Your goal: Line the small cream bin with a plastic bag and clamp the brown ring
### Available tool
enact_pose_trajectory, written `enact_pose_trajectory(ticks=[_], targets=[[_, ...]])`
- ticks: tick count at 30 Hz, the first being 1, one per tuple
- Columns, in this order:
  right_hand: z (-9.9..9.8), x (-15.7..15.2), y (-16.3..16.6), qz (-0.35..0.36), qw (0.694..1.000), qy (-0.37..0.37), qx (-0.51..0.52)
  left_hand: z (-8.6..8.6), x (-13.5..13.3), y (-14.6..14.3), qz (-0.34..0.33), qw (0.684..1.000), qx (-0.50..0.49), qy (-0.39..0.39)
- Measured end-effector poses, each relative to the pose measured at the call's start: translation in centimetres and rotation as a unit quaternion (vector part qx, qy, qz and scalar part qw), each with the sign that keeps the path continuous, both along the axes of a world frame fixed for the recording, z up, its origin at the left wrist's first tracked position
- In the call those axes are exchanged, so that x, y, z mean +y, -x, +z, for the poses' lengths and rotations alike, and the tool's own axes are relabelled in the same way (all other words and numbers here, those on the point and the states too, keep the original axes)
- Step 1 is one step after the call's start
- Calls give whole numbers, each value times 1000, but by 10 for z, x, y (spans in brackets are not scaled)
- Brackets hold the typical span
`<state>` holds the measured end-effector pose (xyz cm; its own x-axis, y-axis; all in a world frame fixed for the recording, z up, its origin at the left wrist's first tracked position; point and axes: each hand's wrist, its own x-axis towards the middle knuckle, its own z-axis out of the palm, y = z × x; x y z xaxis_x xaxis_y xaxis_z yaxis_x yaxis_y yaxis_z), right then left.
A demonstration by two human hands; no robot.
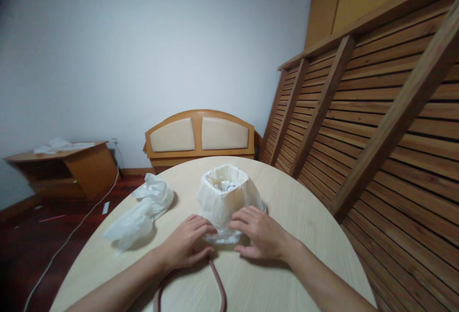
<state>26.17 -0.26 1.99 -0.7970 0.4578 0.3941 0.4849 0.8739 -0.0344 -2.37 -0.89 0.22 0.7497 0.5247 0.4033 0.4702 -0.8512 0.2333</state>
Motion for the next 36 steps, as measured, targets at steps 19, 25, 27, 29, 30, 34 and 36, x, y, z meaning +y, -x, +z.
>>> enact_pose_trajectory(ticks=[19,25,27,29,30,34,36], targets=[[19,-5,-26,-188,959,210,-24,19,6,16,65,997,-12,29],[55,7,-2,-195,968,12,160,63,49,4,140,955,-256,-56],[68,12,13,-162,966,-36,199,77,69,-7,165,938,-304,13],[76,19,27,-132,968,-58,204,85,89,-18,212,908,-337,131],[78,22,34,-121,972,-55,196,86,99,-24,238,888,-339,202],[70,29,58,-126,983,0,133,89,124,-36,232,887,-281,284],[65,27,67,-144,982,0,124,91,130,-35,222,894,-242,304]])
